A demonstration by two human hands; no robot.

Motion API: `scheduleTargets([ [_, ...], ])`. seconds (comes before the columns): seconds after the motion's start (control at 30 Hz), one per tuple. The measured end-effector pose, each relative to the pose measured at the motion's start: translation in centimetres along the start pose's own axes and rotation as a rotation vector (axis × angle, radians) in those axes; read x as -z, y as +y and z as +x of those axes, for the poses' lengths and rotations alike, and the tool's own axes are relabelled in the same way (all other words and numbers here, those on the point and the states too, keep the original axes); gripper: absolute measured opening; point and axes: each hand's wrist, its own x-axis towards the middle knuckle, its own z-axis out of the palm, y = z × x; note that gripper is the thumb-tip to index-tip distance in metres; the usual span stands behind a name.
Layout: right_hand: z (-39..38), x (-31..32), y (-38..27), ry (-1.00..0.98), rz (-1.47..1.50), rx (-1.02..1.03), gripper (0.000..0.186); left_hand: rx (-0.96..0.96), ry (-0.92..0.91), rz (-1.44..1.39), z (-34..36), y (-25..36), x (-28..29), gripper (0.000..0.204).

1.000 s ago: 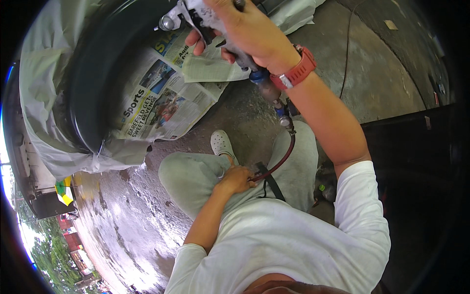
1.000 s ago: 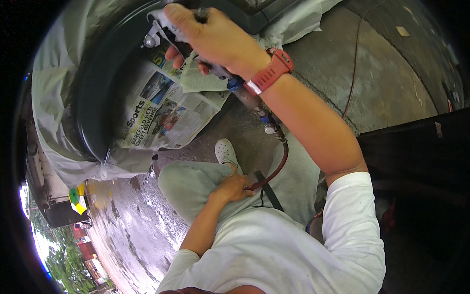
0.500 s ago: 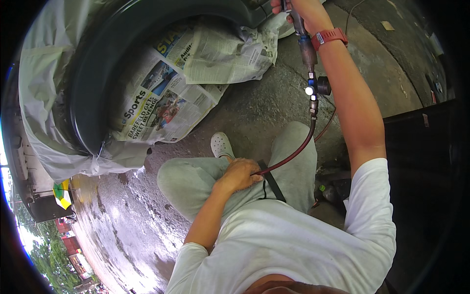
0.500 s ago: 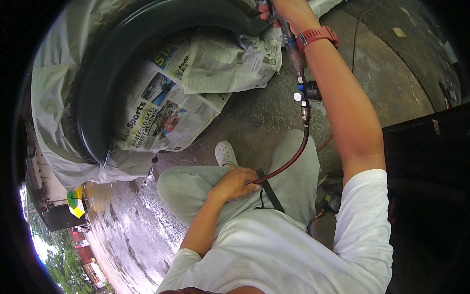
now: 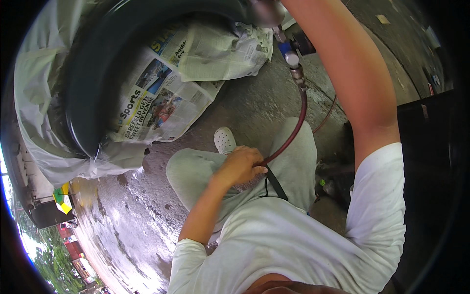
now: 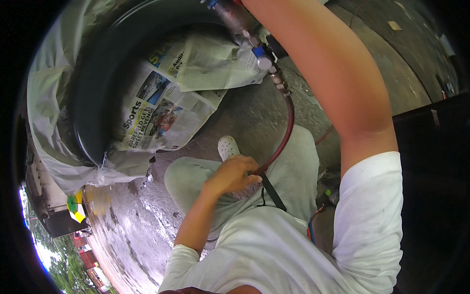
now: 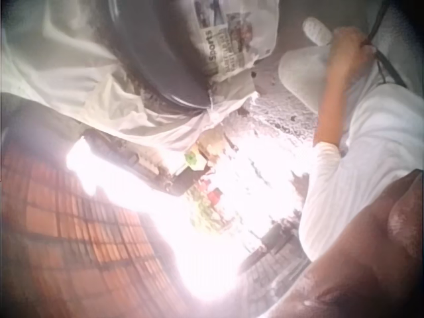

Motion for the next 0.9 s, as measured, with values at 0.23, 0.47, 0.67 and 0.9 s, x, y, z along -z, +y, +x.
scheduleTargets([
  [0.23,1.6,8.6,8.8,0.447,0.077,-0.166,0.055,0.106,-0.252,0.146,-0.2,-2.2,1.8,0.031],
  [0.47,-3.2,16.0,21.7,0.870,-0.167,-0.376,0.064,0.284,-0.464,0.303,-0.2,-4.9,4.0,0.032],
  [0.67,-5.2,18.3,29.8,0.934,-0.143,-0.247,0.058,0.390,-0.519,0.486,2.6,-7.9,6.3,0.038],
  [0.9,-5.6,15.7,29.0,0.749,-0.187,-0.183,0.054,0.347,-0.407,0.409,4.2,-10.1,6.3,0.037],
])
